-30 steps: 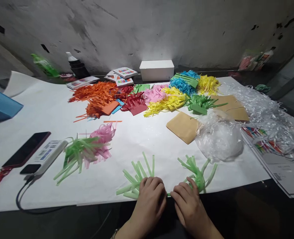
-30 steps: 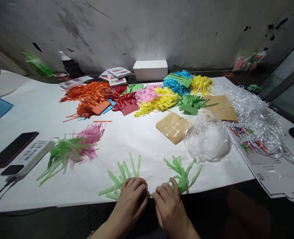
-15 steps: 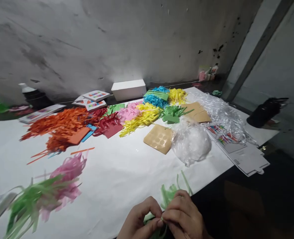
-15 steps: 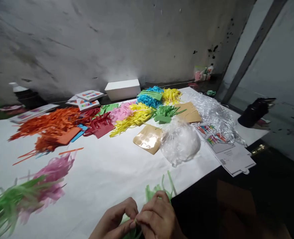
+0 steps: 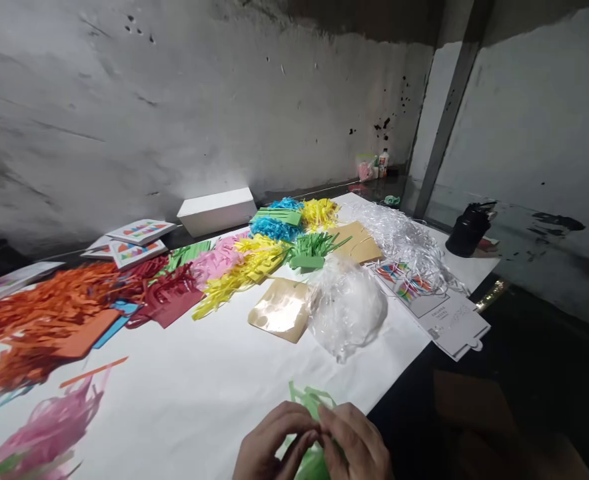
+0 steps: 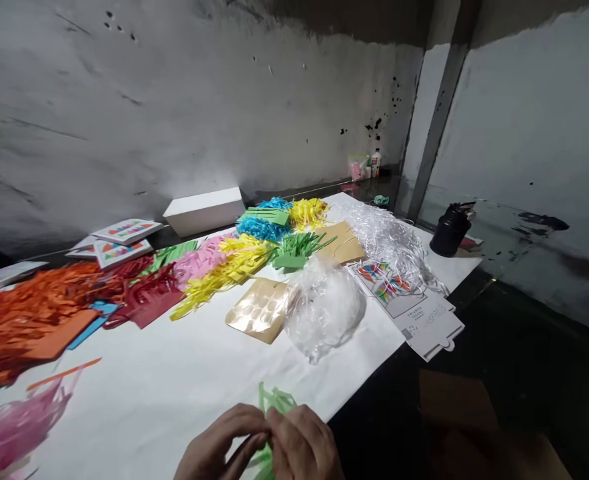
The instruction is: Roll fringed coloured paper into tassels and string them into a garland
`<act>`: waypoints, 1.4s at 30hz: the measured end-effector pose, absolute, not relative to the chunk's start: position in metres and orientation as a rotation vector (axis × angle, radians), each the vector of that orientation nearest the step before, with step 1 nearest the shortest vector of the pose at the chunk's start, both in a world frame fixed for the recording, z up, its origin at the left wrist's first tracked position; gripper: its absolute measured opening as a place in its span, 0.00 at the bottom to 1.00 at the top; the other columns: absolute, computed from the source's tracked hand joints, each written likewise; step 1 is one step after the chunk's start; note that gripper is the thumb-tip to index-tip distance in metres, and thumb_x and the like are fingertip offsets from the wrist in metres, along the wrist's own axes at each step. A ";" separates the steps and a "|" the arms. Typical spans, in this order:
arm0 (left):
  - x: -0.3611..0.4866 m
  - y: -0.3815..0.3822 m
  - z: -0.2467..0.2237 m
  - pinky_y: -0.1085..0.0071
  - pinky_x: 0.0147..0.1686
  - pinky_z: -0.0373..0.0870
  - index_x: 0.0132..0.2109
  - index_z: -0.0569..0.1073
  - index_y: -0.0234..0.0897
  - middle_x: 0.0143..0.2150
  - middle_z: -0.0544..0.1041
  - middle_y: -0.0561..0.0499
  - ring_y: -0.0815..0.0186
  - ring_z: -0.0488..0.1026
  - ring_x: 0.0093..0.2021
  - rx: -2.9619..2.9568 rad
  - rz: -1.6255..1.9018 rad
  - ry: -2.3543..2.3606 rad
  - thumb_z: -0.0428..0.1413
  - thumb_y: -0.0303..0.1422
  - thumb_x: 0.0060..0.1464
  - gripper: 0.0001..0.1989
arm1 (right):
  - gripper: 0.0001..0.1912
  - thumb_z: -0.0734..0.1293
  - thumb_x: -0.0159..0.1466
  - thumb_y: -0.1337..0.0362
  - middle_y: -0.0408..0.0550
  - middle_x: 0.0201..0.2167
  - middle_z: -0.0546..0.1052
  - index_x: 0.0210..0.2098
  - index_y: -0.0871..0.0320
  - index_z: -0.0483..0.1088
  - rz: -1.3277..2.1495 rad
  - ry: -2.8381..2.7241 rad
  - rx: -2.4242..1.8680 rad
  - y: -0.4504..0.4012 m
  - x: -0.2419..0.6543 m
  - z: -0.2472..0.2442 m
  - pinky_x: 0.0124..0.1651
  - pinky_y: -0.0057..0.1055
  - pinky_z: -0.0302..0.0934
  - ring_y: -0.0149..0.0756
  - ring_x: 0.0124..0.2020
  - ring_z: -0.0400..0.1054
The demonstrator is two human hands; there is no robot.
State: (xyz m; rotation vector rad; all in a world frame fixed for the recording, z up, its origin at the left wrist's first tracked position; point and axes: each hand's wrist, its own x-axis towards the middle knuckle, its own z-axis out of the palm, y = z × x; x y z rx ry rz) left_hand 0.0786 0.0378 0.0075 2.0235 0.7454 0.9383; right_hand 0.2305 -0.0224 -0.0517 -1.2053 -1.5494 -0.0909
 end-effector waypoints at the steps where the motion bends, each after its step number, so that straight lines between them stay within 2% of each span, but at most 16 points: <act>1: 0.084 0.039 0.006 0.79 0.34 0.73 0.39 0.75 0.43 0.33 0.78 0.53 0.68 0.77 0.32 2.099 0.968 0.730 0.57 0.26 0.60 0.06 | 0.22 0.64 0.68 0.70 0.50 0.35 0.80 0.61 0.55 0.64 -0.096 -1.528 -1.250 -0.020 0.231 -0.054 0.37 0.32 0.74 0.39 0.34 0.77; 3: 0.094 0.041 0.000 0.80 0.31 0.72 0.38 0.73 0.42 0.31 0.76 0.54 0.70 0.75 0.29 2.190 1.041 0.764 0.55 0.25 0.61 0.06 | 0.18 0.60 0.71 0.66 0.52 0.38 0.80 0.59 0.56 0.66 -0.032 -1.530 -1.263 -0.016 0.231 -0.060 0.40 0.34 0.75 0.40 0.37 0.78; 5: 0.102 0.042 -0.006 0.79 0.29 0.71 0.36 0.71 0.41 0.29 0.73 0.54 0.70 0.73 0.27 2.231 1.039 0.824 0.53 0.25 0.62 0.07 | 0.14 0.56 0.72 0.64 0.53 0.38 0.81 0.53 0.55 0.69 0.033 -1.500 -1.283 -0.014 0.230 -0.065 0.41 0.33 0.74 0.41 0.37 0.78; 8: 0.113 0.052 -0.006 0.77 0.28 0.71 0.33 0.68 0.41 0.28 0.72 0.54 0.69 0.72 0.26 2.243 0.925 0.873 0.50 0.27 0.64 0.10 | 0.14 0.55 0.74 0.60 0.49 0.30 0.79 0.40 0.54 0.71 0.130 -1.372 -1.422 -0.013 0.232 -0.074 0.32 0.28 0.72 0.38 0.30 0.77; 11: 0.124 0.074 -0.001 0.73 0.34 0.74 0.37 0.72 0.41 0.35 0.77 0.49 0.65 0.76 0.33 2.246 0.925 0.903 0.49 0.29 0.65 0.09 | 0.19 0.52 0.75 0.57 0.43 0.23 0.73 0.34 0.53 0.68 0.256 -1.317 -1.466 -0.013 0.239 -0.081 0.28 0.25 0.66 0.33 0.23 0.72; 14: 0.140 0.102 -0.002 0.66 0.41 0.73 0.44 0.75 0.40 0.43 0.78 0.44 0.60 0.76 0.41 2.355 0.819 0.972 0.48 0.29 0.65 0.11 | 0.20 0.51 0.75 0.55 0.42 0.23 0.71 0.34 0.53 0.67 0.240 -1.304 -1.439 -0.012 0.248 -0.084 0.26 0.24 0.63 0.31 0.22 0.70; 17: 0.158 0.125 -0.017 0.64 0.39 0.69 0.37 0.77 0.39 0.40 0.78 0.44 0.57 0.74 0.40 2.408 0.530 1.130 0.47 0.25 0.61 0.13 | 0.20 0.50 0.76 0.56 0.42 0.22 0.69 0.33 0.54 0.66 0.212 -1.353 -1.384 -0.009 0.252 -0.084 0.25 0.24 0.62 0.31 0.20 0.68; 19: 0.167 0.134 -0.030 0.66 0.36 0.66 0.33 0.76 0.38 0.36 0.76 0.45 0.57 0.72 0.38 2.376 0.469 1.222 0.48 0.23 0.57 0.13 | 0.19 0.50 0.76 0.57 0.42 0.22 0.69 0.34 0.54 0.65 0.215 -1.385 -1.357 -0.009 0.254 -0.085 0.25 0.23 0.62 0.31 0.20 0.67; 22: 0.171 0.141 -0.038 0.67 0.34 0.64 0.32 0.75 0.38 0.34 0.75 0.46 0.58 0.70 0.36 2.312 0.515 1.264 0.50 0.23 0.55 0.10 | 0.17 0.51 0.75 0.57 0.42 0.24 0.71 0.35 0.53 0.65 0.237 -1.397 -1.341 -0.010 0.255 -0.086 0.26 0.23 0.63 0.31 0.21 0.68; 25: 0.163 0.139 -0.028 0.66 0.35 0.63 0.36 0.74 0.37 0.36 0.76 0.46 0.59 0.70 0.36 2.224 0.594 1.267 0.51 0.26 0.57 0.08 | 0.17 0.51 0.76 0.57 0.42 0.25 0.72 0.36 0.53 0.65 0.263 -1.400 -1.341 -0.012 0.259 -0.087 0.28 0.23 0.64 0.31 0.23 0.70; 28: 0.148 0.126 -0.008 0.69 0.33 0.64 0.38 0.74 0.37 0.33 0.75 0.49 0.63 0.69 0.31 2.066 0.666 1.221 0.52 0.33 0.61 0.07 | 0.17 0.51 0.76 0.57 0.42 0.26 0.73 0.37 0.53 0.66 0.288 -1.387 -1.371 -0.012 0.265 -0.080 0.30 0.24 0.65 0.32 0.25 0.72; 31: 0.131 0.102 0.007 0.73 0.26 0.61 0.37 0.75 0.34 0.29 0.72 0.52 0.70 0.64 0.25 1.529 0.723 1.043 0.61 0.41 0.55 0.13 | 0.15 0.52 0.76 0.60 0.44 0.28 0.73 0.39 0.53 0.66 0.285 -1.416 -1.354 -0.008 0.269 -0.062 0.33 0.25 0.66 0.32 0.28 0.73; 35: 0.114 0.069 0.012 0.76 0.22 0.57 0.32 0.76 0.32 0.24 0.71 0.54 0.73 0.60 0.23 0.988 0.774 0.863 0.70 0.41 0.42 0.18 | 0.10 0.54 0.73 0.67 0.46 0.28 0.73 0.41 0.56 0.66 0.165 -1.583 -1.262 0.002 0.260 -0.032 0.33 0.27 0.67 0.34 0.29 0.72; 39: 0.098 0.051 0.010 0.77 0.22 0.57 0.30 0.76 0.32 0.22 0.70 0.55 0.74 0.61 0.22 0.906 0.877 0.871 0.70 0.41 0.44 0.17 | 0.09 0.56 0.72 0.70 0.46 0.26 0.73 0.40 0.57 0.67 -0.045 -1.712 -1.189 0.007 0.240 -0.018 0.30 0.29 0.67 0.36 0.26 0.71; 42: 0.084 0.046 0.008 0.77 0.22 0.56 0.31 0.76 0.33 0.21 0.68 0.57 0.75 0.60 0.21 0.934 0.953 0.893 0.69 0.40 0.47 0.15 | 0.08 0.57 0.72 0.70 0.47 0.27 0.74 0.43 0.58 0.67 -0.002 -1.755 -1.159 0.003 0.229 -0.018 0.31 0.29 0.68 0.36 0.28 0.72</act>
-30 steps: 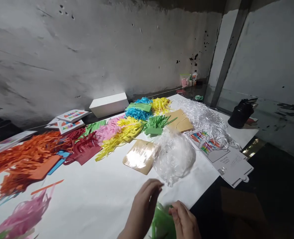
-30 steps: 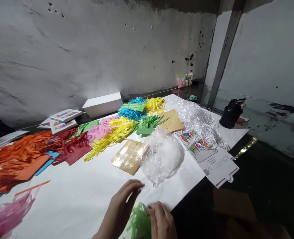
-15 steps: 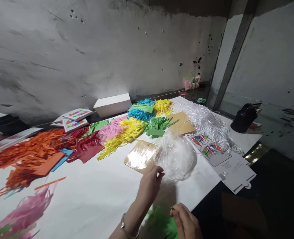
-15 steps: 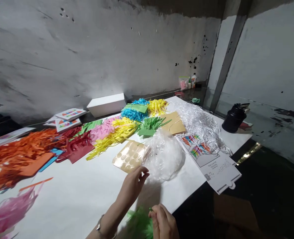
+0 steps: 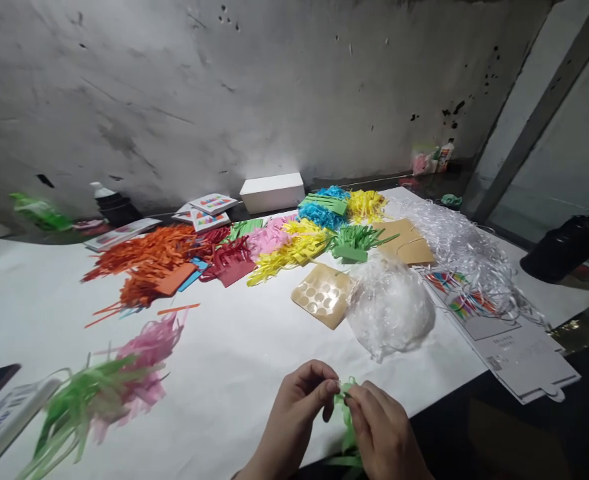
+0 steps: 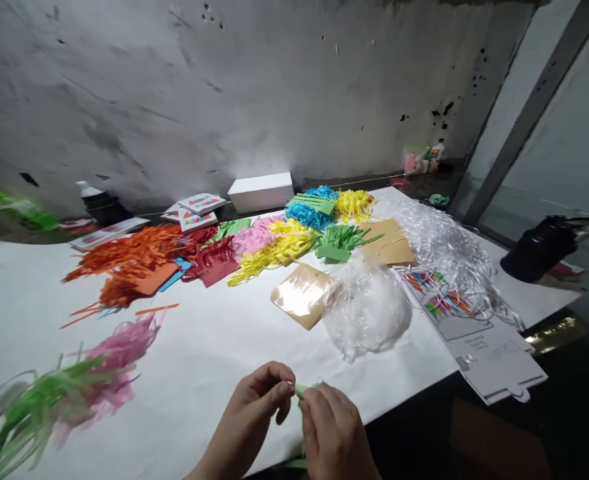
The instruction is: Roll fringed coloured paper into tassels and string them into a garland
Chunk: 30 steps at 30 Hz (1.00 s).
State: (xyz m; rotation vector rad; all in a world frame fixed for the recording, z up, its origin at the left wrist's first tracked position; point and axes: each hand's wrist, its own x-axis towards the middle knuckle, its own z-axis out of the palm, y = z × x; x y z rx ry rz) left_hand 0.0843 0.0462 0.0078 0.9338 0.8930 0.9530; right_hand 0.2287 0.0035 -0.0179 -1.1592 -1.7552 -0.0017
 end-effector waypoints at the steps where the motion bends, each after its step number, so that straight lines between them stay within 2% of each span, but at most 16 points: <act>1: 0.080 0.045 0.007 0.77 0.22 0.56 0.31 0.75 0.33 0.21 0.68 0.56 0.75 0.60 0.21 0.947 0.961 0.885 0.69 0.40 0.47 0.16 | 0.08 0.57 0.72 0.71 0.47 0.28 0.74 0.44 0.58 0.67 0.051 -1.765 -1.157 0.002 0.226 -0.018 0.32 0.29 0.68 0.36 0.29 0.72; 4: 0.072 0.039 0.007 0.77 0.22 0.57 0.31 0.75 0.32 0.23 0.70 0.54 0.74 0.61 0.22 0.985 0.949 0.845 0.68 0.43 0.48 0.17 | 0.08 0.57 0.71 0.71 0.46 0.29 0.74 0.44 0.57 0.66 0.120 -1.813 -1.139 -0.003 0.222 -0.015 0.33 0.29 0.67 0.36 0.30 0.72; 7: 0.065 0.032 0.010 0.77 0.23 0.59 0.31 0.74 0.33 0.24 0.70 0.54 0.73 0.62 0.23 1.051 0.954 0.840 0.67 0.44 0.50 0.18 | 0.10 0.55 0.71 0.72 0.45 0.27 0.72 0.38 0.56 0.66 0.146 -1.931 -1.086 -0.004 0.221 -0.005 0.30 0.29 0.65 0.35 0.27 0.70; 11: 0.052 0.026 0.014 0.76 0.24 0.63 0.31 0.74 0.34 0.27 0.70 0.52 0.71 0.64 0.25 1.223 0.942 0.843 0.63 0.42 0.55 0.15 | 0.16 0.52 0.73 0.69 0.43 0.25 0.70 0.32 0.54 0.65 0.545 -1.983 -1.093 -0.006 0.218 0.007 0.29 0.26 0.63 0.32 0.25 0.68; 13: 0.045 0.024 0.016 0.76 0.25 0.64 0.33 0.74 0.34 0.28 0.70 0.52 0.70 0.65 0.27 1.308 0.950 0.867 0.61 0.41 0.57 0.13 | 0.13 0.54 0.73 0.65 0.43 0.29 0.73 0.36 0.54 0.67 0.692 -1.932 -1.104 -0.009 0.217 0.008 0.32 0.25 0.66 0.32 0.29 0.71; 15: 0.038 0.022 0.017 0.75 0.27 0.65 0.33 0.75 0.34 0.29 0.71 0.51 0.69 0.66 0.28 1.384 0.970 0.903 0.60 0.39 0.59 0.12 | 0.08 0.59 0.72 0.61 0.45 0.36 0.76 0.48 0.53 0.66 0.745 -1.899 -1.124 -0.011 0.216 0.006 0.37 0.25 0.68 0.34 0.36 0.74; 17: 0.033 0.020 0.017 0.74 0.28 0.66 0.33 0.75 0.35 0.30 0.72 0.51 0.68 0.67 0.28 1.443 0.994 0.939 0.59 0.37 0.59 0.10 | 0.14 0.62 0.71 0.62 0.46 0.41 0.77 0.56 0.52 0.62 0.739 -1.899 -1.154 -0.014 0.216 0.001 0.40 0.25 0.69 0.35 0.41 0.75; 19: 0.031 0.018 0.017 0.74 0.29 0.66 0.33 0.75 0.35 0.30 0.73 0.50 0.68 0.68 0.29 1.486 0.996 0.961 0.59 0.36 0.59 0.09 | 0.09 0.59 0.72 0.65 0.45 0.36 0.77 0.50 0.52 0.65 0.673 -1.939 -1.144 -0.015 0.214 -0.003 0.37 0.25 0.68 0.34 0.37 0.74; 22: 0.029 0.016 0.019 0.73 0.31 0.67 0.34 0.76 0.36 0.30 0.75 0.50 0.67 0.69 0.29 1.566 0.941 0.951 0.58 0.32 0.59 0.05 | 0.12 0.53 0.73 0.67 0.43 0.29 0.73 0.39 0.53 0.66 0.566 -2.011 -1.062 -0.015 0.211 -0.004 0.32 0.26 0.65 0.33 0.29 0.71; 25: 0.026 0.015 0.023 0.73 0.32 0.67 0.35 0.76 0.37 0.30 0.77 0.50 0.67 0.71 0.30 1.682 0.885 0.955 0.58 0.31 0.59 0.05 | 0.12 0.54 0.73 0.67 0.42 0.28 0.72 0.36 0.54 0.65 0.583 -1.992 -1.054 -0.016 0.209 -0.001 0.30 0.26 0.63 0.32 0.28 0.70; 30: 0.020 0.012 0.025 0.73 0.33 0.68 0.35 0.78 0.37 0.30 0.79 0.47 0.65 0.74 0.31 1.845 0.874 0.967 0.57 0.34 0.61 0.08 | 0.14 0.56 0.73 0.64 0.39 0.24 0.71 0.30 0.54 0.64 0.825 -1.939 -1.130 -0.019 0.207 0.005 0.28 0.24 0.59 0.29 0.25 0.67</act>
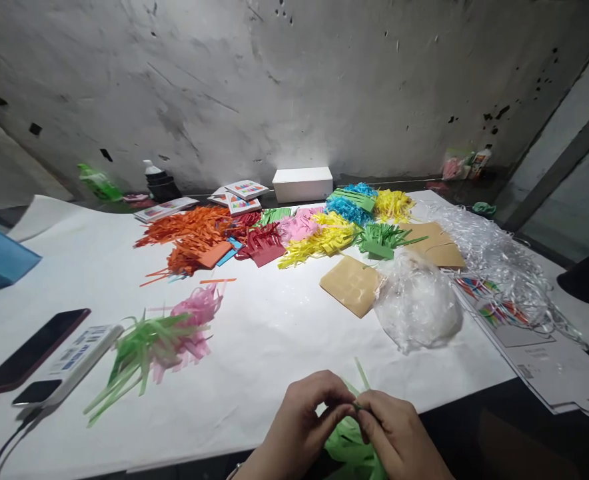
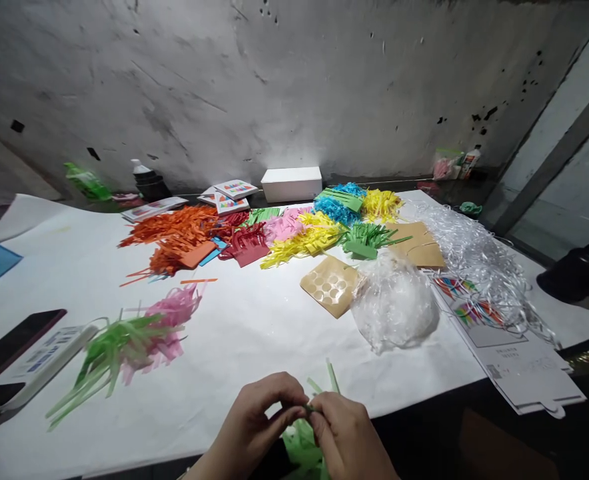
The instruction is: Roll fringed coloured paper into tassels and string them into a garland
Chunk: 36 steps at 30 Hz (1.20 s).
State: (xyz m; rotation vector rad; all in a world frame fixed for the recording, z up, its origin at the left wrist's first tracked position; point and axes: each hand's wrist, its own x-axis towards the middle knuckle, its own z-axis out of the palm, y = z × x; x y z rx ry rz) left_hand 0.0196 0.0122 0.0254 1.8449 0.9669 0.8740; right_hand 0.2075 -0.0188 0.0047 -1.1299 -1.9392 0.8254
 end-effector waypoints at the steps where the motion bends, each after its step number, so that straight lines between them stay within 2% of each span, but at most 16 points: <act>1: 0.018 0.011 0.026 0.73 0.33 0.67 0.35 0.78 0.37 0.30 0.79 0.47 0.65 0.74 0.31 1.857 0.863 0.968 0.57 0.34 0.61 0.08 | 0.15 0.56 0.72 0.63 0.38 0.23 0.70 0.29 0.54 0.63 0.879 -1.936 -1.135 -0.019 0.207 0.005 0.28 0.24 0.58 0.29 0.24 0.67; 3: 0.016 0.010 0.026 0.74 0.32 0.67 0.34 0.78 0.37 0.30 0.79 0.48 0.65 0.74 0.30 1.857 0.847 0.992 0.58 0.33 0.61 0.08 | 0.13 0.58 0.71 0.62 0.39 0.25 0.72 0.30 0.54 0.65 0.966 -1.912 -1.133 -0.019 0.207 0.005 0.29 0.24 0.60 0.30 0.26 0.68; 6: 0.016 0.010 0.026 0.74 0.31 0.65 0.32 0.77 0.37 0.28 0.78 0.49 0.66 0.72 0.29 1.805 0.870 1.060 0.59 0.32 0.59 0.07 | 0.05 0.62 0.70 0.62 0.42 0.33 0.77 0.41 0.54 0.69 0.934 -1.875 -1.126 -0.019 0.207 0.001 0.35 0.25 0.64 0.33 0.33 0.73; 9: 0.017 0.010 0.025 0.74 0.30 0.65 0.31 0.78 0.36 0.27 0.78 0.50 0.67 0.72 0.28 1.714 0.864 1.059 0.60 0.31 0.56 0.06 | 0.09 0.58 0.72 0.65 0.42 0.31 0.75 0.39 0.54 0.69 0.780 -1.930 -1.066 -0.021 0.207 -0.004 0.35 0.25 0.63 0.32 0.32 0.72; 12: 0.017 0.010 0.025 0.74 0.28 0.65 0.30 0.78 0.35 0.26 0.77 0.51 0.68 0.70 0.25 1.531 0.823 1.027 0.60 0.29 0.53 0.04 | 0.12 0.56 0.73 0.65 0.40 0.28 0.74 0.37 0.53 0.69 0.793 -1.943 -1.035 -0.023 0.206 -0.007 0.32 0.24 0.62 0.30 0.29 0.71; 15: 0.017 0.010 0.024 0.75 0.25 0.63 0.28 0.77 0.34 0.23 0.74 0.53 0.69 0.68 0.22 1.281 0.798 1.022 0.62 0.29 0.48 0.04 | 0.08 0.60 0.73 0.58 0.42 0.34 0.77 0.44 0.53 0.68 0.746 -1.956 -1.032 -0.022 0.204 -0.005 0.36 0.26 0.64 0.32 0.34 0.73; 17: 0.016 0.010 0.023 0.75 0.25 0.62 0.26 0.75 0.33 0.22 0.73 0.54 0.70 0.67 0.23 1.204 0.784 1.015 0.64 0.30 0.45 0.06 | 0.10 0.61 0.72 0.56 0.45 0.36 0.78 0.48 0.55 0.66 0.586 -2.013 -0.989 -0.020 0.201 -0.003 0.37 0.29 0.65 0.36 0.35 0.72; 21: 0.011 0.013 0.021 0.76 0.23 0.56 0.25 0.74 0.33 0.19 0.70 0.55 0.72 0.62 0.22 1.184 0.721 0.956 0.65 0.35 0.45 0.11 | 0.05 0.58 0.73 0.67 0.45 0.29 0.74 0.40 0.56 0.65 0.347 -2.102 -0.844 -0.013 0.189 -0.003 0.36 0.34 0.60 0.37 0.30 0.66; 26: -0.004 0.015 0.022 0.75 0.23 0.57 0.26 0.72 0.34 0.21 0.68 0.55 0.71 0.62 0.22 1.320 0.788 1.069 0.63 0.40 0.51 0.14 | 0.08 0.58 0.70 0.74 0.42 0.26 0.70 0.38 0.56 0.64 0.312 -2.097 -0.876 -0.013 0.183 -0.009 0.43 0.37 0.60 0.33 0.27 0.63; 30: -0.007 0.011 0.022 0.76 0.24 0.60 0.28 0.72 0.35 0.25 0.70 0.54 0.71 0.63 0.24 1.506 0.922 1.122 0.59 0.36 0.57 0.12 | 0.08 0.59 0.71 0.68 0.42 0.26 0.70 0.34 0.54 0.63 0.437 -2.014 -0.991 -0.021 0.182 -0.015 0.36 0.31 0.61 0.34 0.29 0.65; 33: -0.001 0.005 0.017 0.74 0.28 0.67 0.35 0.75 0.36 0.33 0.75 0.50 0.68 0.69 0.29 1.403 0.929 0.966 0.61 0.37 0.55 0.08 | 0.09 0.58 0.73 0.63 0.43 0.28 0.73 0.35 0.54 0.65 0.573 -1.928 -1.078 -0.025 0.175 -0.025 0.34 0.29 0.63 0.35 0.31 0.69; 36: -0.004 0.005 0.007 0.70 0.37 0.73 0.35 0.78 0.36 0.35 0.78 0.47 0.62 0.75 0.36 1.440 1.009 0.932 0.58 0.39 0.59 0.11 | 0.11 0.59 0.73 0.55 0.45 0.33 0.77 0.42 0.52 0.69 0.595 -1.876 -1.073 -0.022 0.165 -0.040 0.37 0.30 0.68 0.37 0.35 0.73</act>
